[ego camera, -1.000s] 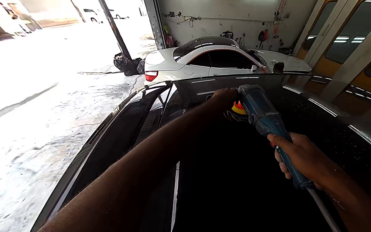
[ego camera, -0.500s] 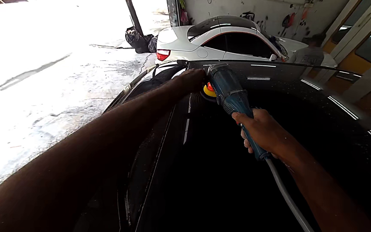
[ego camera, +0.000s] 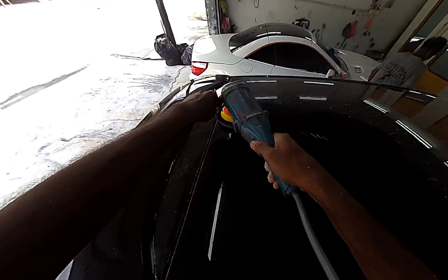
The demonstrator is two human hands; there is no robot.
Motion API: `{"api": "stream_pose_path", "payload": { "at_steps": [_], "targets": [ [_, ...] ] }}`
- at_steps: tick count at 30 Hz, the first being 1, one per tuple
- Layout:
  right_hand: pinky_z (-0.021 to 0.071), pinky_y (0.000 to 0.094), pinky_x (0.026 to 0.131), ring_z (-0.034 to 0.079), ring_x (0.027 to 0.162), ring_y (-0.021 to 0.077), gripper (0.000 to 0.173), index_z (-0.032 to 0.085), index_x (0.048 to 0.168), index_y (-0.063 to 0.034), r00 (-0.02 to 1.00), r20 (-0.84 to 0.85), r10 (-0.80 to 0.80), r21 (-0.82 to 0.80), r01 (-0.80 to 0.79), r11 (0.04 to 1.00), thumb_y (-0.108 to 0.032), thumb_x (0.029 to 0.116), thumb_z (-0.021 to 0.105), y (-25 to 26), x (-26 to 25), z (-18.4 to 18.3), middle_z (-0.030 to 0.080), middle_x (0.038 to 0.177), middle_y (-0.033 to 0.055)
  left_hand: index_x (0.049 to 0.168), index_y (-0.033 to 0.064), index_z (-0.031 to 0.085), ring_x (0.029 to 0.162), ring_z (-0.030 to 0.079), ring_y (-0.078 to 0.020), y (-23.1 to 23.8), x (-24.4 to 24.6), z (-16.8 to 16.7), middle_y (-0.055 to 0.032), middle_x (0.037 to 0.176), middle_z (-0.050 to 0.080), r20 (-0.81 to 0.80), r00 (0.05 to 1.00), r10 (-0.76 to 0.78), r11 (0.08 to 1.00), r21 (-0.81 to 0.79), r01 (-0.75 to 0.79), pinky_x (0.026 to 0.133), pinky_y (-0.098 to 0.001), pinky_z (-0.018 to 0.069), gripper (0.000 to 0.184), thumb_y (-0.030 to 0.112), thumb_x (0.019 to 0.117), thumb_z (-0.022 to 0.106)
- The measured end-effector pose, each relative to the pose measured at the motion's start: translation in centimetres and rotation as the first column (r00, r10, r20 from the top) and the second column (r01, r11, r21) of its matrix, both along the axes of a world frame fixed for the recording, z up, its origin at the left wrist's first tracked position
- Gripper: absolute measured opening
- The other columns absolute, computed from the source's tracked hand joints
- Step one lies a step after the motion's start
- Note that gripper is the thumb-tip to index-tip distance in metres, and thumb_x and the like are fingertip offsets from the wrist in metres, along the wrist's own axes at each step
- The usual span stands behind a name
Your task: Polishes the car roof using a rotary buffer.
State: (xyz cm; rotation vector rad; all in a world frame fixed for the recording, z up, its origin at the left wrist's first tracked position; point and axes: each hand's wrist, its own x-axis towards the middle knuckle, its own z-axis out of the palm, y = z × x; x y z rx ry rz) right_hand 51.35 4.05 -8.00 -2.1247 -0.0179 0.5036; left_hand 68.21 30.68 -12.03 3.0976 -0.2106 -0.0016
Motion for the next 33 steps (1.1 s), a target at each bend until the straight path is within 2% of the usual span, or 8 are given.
{"api": "stream_pose_path", "payload": {
  "at_steps": [7, 9, 11, 13, 17, 20, 23, 33],
  "targets": [
    [0.0566, 0.0312, 0.043, 0.061, 0.045, 0.0155, 0.046, 0.052, 0.111, -0.005, 1.0, -0.007, -0.028, -0.008, 0.028, 1.0, -0.05, 0.1068, 0.049, -1.1, 0.0, 0.2, 0.056, 0.064, 0.0083, 0.102, 0.0056, 0.068, 0.092, 0.07, -0.0437, -1.2, 1.4, -0.4, -0.0205, 0.095, 0.07, 0.001, 1.0, 0.002, 1.0, 0.022, -0.002, 0.078, -0.0686, 0.054, 0.017, 0.022, 0.0965, 0.067],
    [0.0574, 0.0318, 0.045, 0.062, 0.047, 0.0165, 0.047, 0.052, 0.113, -0.0051, 0.999, -0.019, -0.046, 0.0, 0.046, 0.999, -0.051, 0.1064, 0.05, -1.9, 0.2, 0.1, 0.057, 0.066, 0.009, 0.102, 0.0051, 0.068, 0.093, 0.069, -0.0434, -2.6, 1.1, 0.4, -0.0206, 0.096, 0.07, -0.013, 1.0, -0.022, 1.0, -0.004, 0.022, 0.078, -0.0674, 0.0534, 0.014, 0.018, 0.0955, 0.066],
    [0.0572, 0.0309, 0.046, 0.062, 0.047, 0.0162, 0.046, 0.052, 0.115, -0.0059, 0.998, -0.023, -0.057, 0.006, 0.057, 0.998, -0.051, 0.1064, 0.049, -2.9, 0.3, 0.0, 0.057, 0.066, 0.0086, 0.108, 0.0001, 0.066, 0.101, 0.068, -0.0461, -4.9, -0.4, 2.2, -0.025, 0.103, 0.069, -0.082, 0.997, 0.009, 0.999, -0.039, -0.012, 0.085, -0.067, 0.052, 0.017, 0.013, 0.097, 0.064],
    [0.0571, 0.0309, 0.045, 0.062, 0.047, 0.0164, 0.046, 0.053, 0.114, -0.0059, 0.997, -0.021, -0.073, 0.013, 0.073, 0.997, -0.051, 0.1061, 0.05, -3.8, 0.4, -0.1, 0.056, 0.065, 0.0087, 0.107, -0.0005, 0.066, 0.101, 0.068, -0.045, -6.5, -0.4, 2.7, -0.0245, 0.103, 0.07, -0.091, 0.996, 0.024, 0.998, -0.05, -0.028, 0.086, -0.0658, 0.0523, 0.017, 0.013, 0.0969, 0.065],
    [0.0577, 0.0328, 0.045, 0.063, 0.047, 0.0176, 0.046, 0.054, 0.113, -0.0056, 0.994, -0.019, -0.106, 0.025, 0.107, 0.994, -0.051, 0.1063, 0.05, -5.7, 0.4, -0.2, 0.058, 0.066, 0.01, 0.104, 0.0049, 0.07, 0.095, 0.069, -0.0446, -7.5, 2.6, 0.7, -0.0221, 0.097, 0.071, -0.003, 0.997, -0.08, 0.997, -0.022, 0.08, 0.079, -0.0692, 0.0528, 0.016, 0.017, 0.0949, 0.065],
    [0.0577, 0.033, 0.045, 0.063, 0.047, 0.0181, 0.047, 0.054, 0.112, -0.0052, 0.991, -0.014, -0.133, 0.032, 0.133, 0.991, -0.051, 0.1064, 0.05, -7.1, 0.2, -0.2, 0.058, 0.065, 0.0102, 0.109, 0.0061, 0.071, 0.1, 0.069, -0.0445, -9.5, 3.1, 1.1, -0.0223, 0.103, 0.07, -0.018, 0.994, -0.107, 0.994, 0.001, 0.107, 0.083, -0.0694, 0.0526, 0.018, 0.018, 0.097, 0.064],
    [0.0576, 0.0327, 0.045, 0.063, 0.047, 0.0179, 0.045, 0.054, 0.111, -0.0057, 0.987, -0.013, -0.16, 0.036, 0.16, 0.986, -0.051, 0.1064, 0.05, -8.4, 0.0, -0.1, 0.058, 0.064, 0.0098, 0.107, 0.0021, 0.068, 0.099, 0.069, -0.0452, -11.5, 2.9, 1.7, -0.0238, 0.101, 0.07, -0.023, 0.991, -0.131, 0.991, 0.007, 0.131, 0.083, -0.0685, 0.0521, 0.02, 0.019, 0.0976, 0.064],
    [0.0578, 0.0323, 0.045, 0.063, 0.047, 0.0181, 0.046, 0.053, 0.111, -0.0057, 0.966, -0.006, -0.257, 0.03, 0.257, 0.966, -0.051, 0.1059, 0.05, -13.3, -0.9, 0.1, 0.057, 0.064, 0.0093, 0.108, -0.0005, 0.065, 0.1, 0.068, -0.0457, -18.4, 3.7, 2.6, -0.025, 0.102, 0.069, -0.043, 0.984, -0.172, 0.985, 0.005, 0.173, 0.084, -0.0681, 0.0522, 0.024, 0.021, 0.0978, 0.065]
  ]
}}
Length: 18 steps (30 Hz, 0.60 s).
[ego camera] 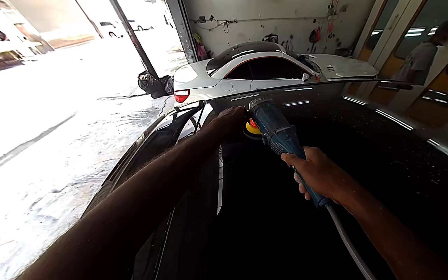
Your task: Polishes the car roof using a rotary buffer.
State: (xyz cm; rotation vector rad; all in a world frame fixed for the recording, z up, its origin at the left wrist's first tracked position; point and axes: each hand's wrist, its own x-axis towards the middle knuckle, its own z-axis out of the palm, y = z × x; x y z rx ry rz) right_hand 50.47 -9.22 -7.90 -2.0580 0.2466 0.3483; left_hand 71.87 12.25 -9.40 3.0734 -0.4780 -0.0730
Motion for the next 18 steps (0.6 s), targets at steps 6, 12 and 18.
{"api": "stream_pose_path", "payload": {
  "at_steps": [6, 12, 18],
  "targets": [
    [0.0571, 0.0322, 0.044, 0.061, 0.045, 0.0177, 0.044, 0.054, 0.11, -0.0051, 0.996, 0.01, -0.085, 0.031, 0.084, 0.996, -0.049, 0.106, 0.051, -3.4, -0.9, 0.2, 0.055, 0.062, 0.009, 0.108, -0.0003, 0.065, 0.102, 0.068, -0.0449, -5.0, 0.6, 0.3, -0.0244, 0.104, 0.069, 0.013, 0.996, -0.087, 0.996, -0.009, 0.087, 0.084, -0.0678, 0.0517, 0.024, 0.019, 0.0949, 0.067],
    [0.0571, 0.0323, 0.043, 0.061, 0.045, 0.0176, 0.042, 0.054, 0.11, -0.005, 0.985, 0.031, -0.17, 0.043, 0.168, 0.985, -0.047, 0.1061, 0.052, -6.6, -2.3, 0.2, 0.055, 0.062, 0.0086, 0.109, -0.0006, 0.065, 0.102, 0.068, -0.045, -10.2, 0.5, 0.7, -0.0247, 0.105, 0.068, 0.027, 0.986, -0.162, 0.987, -0.007, 0.162, 0.084, -0.0676, 0.0521, 0.024, 0.018, 0.0941, 0.068],
    [0.0569, 0.0326, 0.042, 0.06, 0.044, 0.0177, 0.042, 0.054, 0.11, -0.005, 0.965, 0.035, -0.261, 0.05, 0.26, 0.964, -0.047, 0.1058, 0.051, -9.6, -3.9, 0.5, 0.055, 0.062, 0.008, 0.105, 0.0001, 0.066, 0.097, 0.068, -0.0442, -15.4, 0.2, 1.1, -0.0236, 0.101, 0.069, 0.023, 0.971, -0.239, 0.971, -0.004, 0.24, 0.079, -0.0669, 0.0527, 0.021, 0.016, 0.0915, 0.069]
  ]
}}
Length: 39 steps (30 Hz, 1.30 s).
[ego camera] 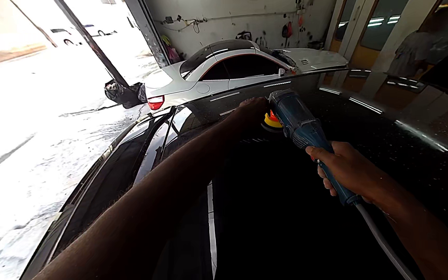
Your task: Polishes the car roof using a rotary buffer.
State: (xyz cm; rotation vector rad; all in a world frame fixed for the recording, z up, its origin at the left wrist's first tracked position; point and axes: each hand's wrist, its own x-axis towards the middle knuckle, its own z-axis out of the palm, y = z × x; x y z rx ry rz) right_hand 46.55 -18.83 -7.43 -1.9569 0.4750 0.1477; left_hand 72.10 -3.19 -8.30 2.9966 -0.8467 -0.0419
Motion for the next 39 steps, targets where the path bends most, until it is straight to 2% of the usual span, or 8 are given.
{"api": "stream_pose_path", "payload": {
  "at_steps": [11, 17, 21, 27, 33, 39],
  "targets": [
    [0.0555, 0.0325, 0.04, 0.057, 0.041, 0.0168, 0.038, 0.057, 0.107, -0.0051, 0.99, 0.025, -0.135, 0.023, 0.135, 0.991, -0.043, 0.1068, 0.05, -4.2, -2.2, 0.3, 0.054, 0.06, 0.0075, 0.105, -0.0002, 0.066, 0.103, 0.067, -0.0432, -7.8, -1.1, 1.0, -0.0232, 0.107, 0.068, 0.014, 0.991, -0.135, 0.99, 0.045, 0.134, 0.082, -0.0659, 0.0526, 0.023, 0.018, 0.0914, 0.071],
    [0.0558, 0.0337, 0.04, 0.057, 0.042, 0.0175, 0.04, 0.058, 0.106, -0.0051, 0.988, 0.024, -0.155, 0.02, 0.155, 0.988, -0.045, 0.1066, 0.05, -4.7, -2.0, 0.3, 0.054, 0.061, 0.0075, 0.111, -0.0005, 0.066, 0.107, 0.067, -0.0432, -8.9, -0.4, 0.8, -0.0237, 0.111, 0.069, 0.015, 0.985, -0.174, 0.984, 0.034, 0.173, 0.088, -0.0655, 0.0523, 0.024, 0.017, 0.0944, 0.068],
    [0.0559, 0.0329, 0.041, 0.057, 0.042, 0.0163, 0.04, 0.057, 0.105, -0.005, 0.99, 0.021, -0.141, 0.012, 0.141, 0.99, -0.044, 0.107, 0.05, -3.9, -1.4, 0.4, 0.054, 0.061, 0.007, 0.102, 0.0008, 0.067, 0.1, 0.068, -0.0407, -7.7, -0.3, 0.7, -0.0212, 0.104, 0.069, 0.04, 0.987, -0.155, 0.987, 0.05, 0.153, 0.082, -0.0626, 0.0535, 0.02, 0.017, 0.09, 0.072],
    [0.0559, 0.0337, 0.04, 0.057, 0.042, 0.0166, 0.04, 0.057, 0.106, -0.0051, 0.996, 0.019, -0.084, 0.021, 0.083, 0.996, -0.044, 0.1076, 0.049, -1.9, 0.0, 0.2, 0.054, 0.061, 0.007, 0.105, 0.0016, 0.067, 0.102, 0.068, -0.0411, -4.5, 0.4, 0.7, -0.0214, 0.105, 0.069, 0.016, 0.995, -0.099, 0.995, 0.033, 0.098, 0.085, -0.0635, 0.0528, 0.019, 0.015, 0.0921, 0.07],
    [0.0555, 0.033, 0.04, 0.057, 0.041, 0.0163, 0.039, 0.057, 0.106, -0.0049, 0.999, 0.005, -0.04, 0.016, 0.039, 0.999, -0.044, 0.1069, 0.051, 0.8, 1.4, 0.3, 0.054, 0.06, 0.0069, 0.101, 0.0013, 0.067, 0.1, 0.068, -0.0418, -0.7, 1.8, 0.0, -0.0218, 0.103, 0.069, 0.014, 0.999, -0.046, 0.999, 0.03, 0.045, 0.083, -0.0648, 0.0529, 0.02, 0.015, 0.0877, 0.073],
    [0.0561, 0.0333, 0.04, 0.057, 0.042, 0.0161, 0.039, 0.057, 0.107, -0.0049, 1.0, -0.001, 0.028, 0.007, -0.028, 1.0, -0.043, 0.1075, 0.05, 3.4, 2.7, 0.2, 0.053, 0.06, 0.0065, 0.103, 0.0009, 0.066, 0.099, 0.068, -0.0421, 3.5, 1.9, -0.2, -0.0218, 0.102, 0.069, 0.013, 1.0, 0.02, 0.999, 0.028, -0.021, 0.083, -0.0646, 0.0529, 0.018, 0.016, 0.0929, 0.069]
  ]
}}
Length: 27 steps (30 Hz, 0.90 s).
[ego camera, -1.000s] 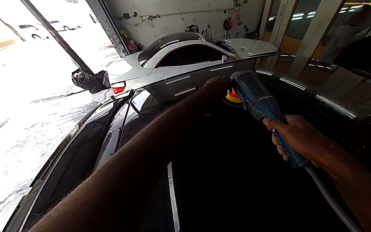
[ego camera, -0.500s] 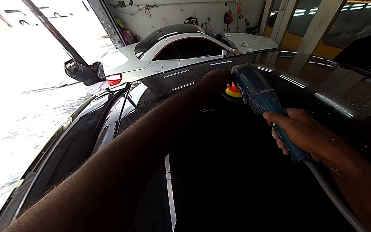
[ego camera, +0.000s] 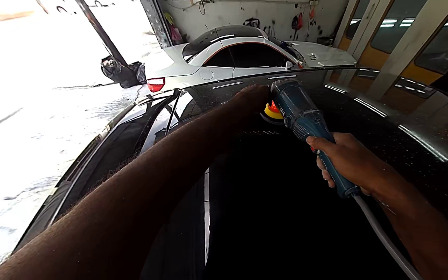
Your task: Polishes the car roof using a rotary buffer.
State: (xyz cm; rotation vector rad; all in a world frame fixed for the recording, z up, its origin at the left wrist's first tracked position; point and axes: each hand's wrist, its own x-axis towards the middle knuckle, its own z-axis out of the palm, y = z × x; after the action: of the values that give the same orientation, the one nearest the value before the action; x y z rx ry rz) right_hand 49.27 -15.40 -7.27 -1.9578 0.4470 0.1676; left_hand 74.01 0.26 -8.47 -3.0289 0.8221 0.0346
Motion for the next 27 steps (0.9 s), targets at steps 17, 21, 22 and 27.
{"api": "stream_pose_path", "payload": {
  "at_steps": [17, 21, 22, 27],
  "targets": [
    [0.0557, 0.0324, 0.041, 0.057, 0.042, 0.016, 0.041, 0.056, 0.108, -0.0047, 0.986, -0.017, 0.164, -0.039, -0.165, 0.986, -0.045, 0.1075, 0.049, 7.6, 2.8, -0.1, 0.054, 0.061, 0.0063, 0.1, -0.0016, 0.068, 0.101, 0.067, -0.0448, 11.7, 0.7, -1.2, -0.0244, 0.102, 0.069, 0.004, 0.996, 0.089, 0.994, -0.064, -0.088, 0.085, -0.0673, 0.0512, 0.017, 0.014, 0.0923, 0.068],
    [0.0561, 0.0326, 0.041, 0.058, 0.043, 0.0161, 0.042, 0.056, 0.107, -0.0049, 0.981, -0.014, 0.193, -0.047, -0.193, 0.98, -0.047, 0.1067, 0.05, 9.6, 3.2, -0.2, 0.054, 0.06, 0.0066, 0.097, 0.0008, 0.068, 0.097, 0.068, -0.0428, 14.7, 1.0, -1.8, -0.0221, 0.099, 0.069, 0.015, 0.993, 0.115, 0.991, -0.068, -0.114, 0.083, -0.0669, 0.0518, 0.015, 0.014, 0.0918, 0.068],
    [0.0561, 0.0325, 0.041, 0.059, 0.043, 0.0161, 0.043, 0.056, 0.107, -0.0049, 0.979, -0.013, 0.203, -0.056, -0.203, 0.978, -0.047, 0.1067, 0.05, 10.1, 3.4, -0.2, 0.055, 0.06, 0.0066, 0.098, 0.0006, 0.068, 0.097, 0.068, -0.0431, 15.4, 0.9, -1.8, -0.0224, 0.099, 0.069, 0.008, 0.992, 0.123, 0.99, -0.076, -0.122, 0.083, -0.0672, 0.0517, 0.014, 0.014, 0.093, 0.068],
    [0.0565, 0.033, 0.042, 0.059, 0.044, 0.0168, 0.043, 0.057, 0.107, -0.0048, 0.964, -0.02, 0.264, -0.071, -0.265, 0.962, -0.047, 0.1068, 0.05, 12.7, 4.1, -0.3, 0.055, 0.061, 0.0072, 0.101, -0.0006, 0.067, 0.097, 0.068, -0.0454, 19.2, 0.3, -2.0, -0.0243, 0.099, 0.069, -0.009, 0.981, 0.192, 0.978, -0.075, -0.192, 0.083, -0.0678, 0.0514, 0.018, 0.016, 0.0957, 0.065]
  ]
}}
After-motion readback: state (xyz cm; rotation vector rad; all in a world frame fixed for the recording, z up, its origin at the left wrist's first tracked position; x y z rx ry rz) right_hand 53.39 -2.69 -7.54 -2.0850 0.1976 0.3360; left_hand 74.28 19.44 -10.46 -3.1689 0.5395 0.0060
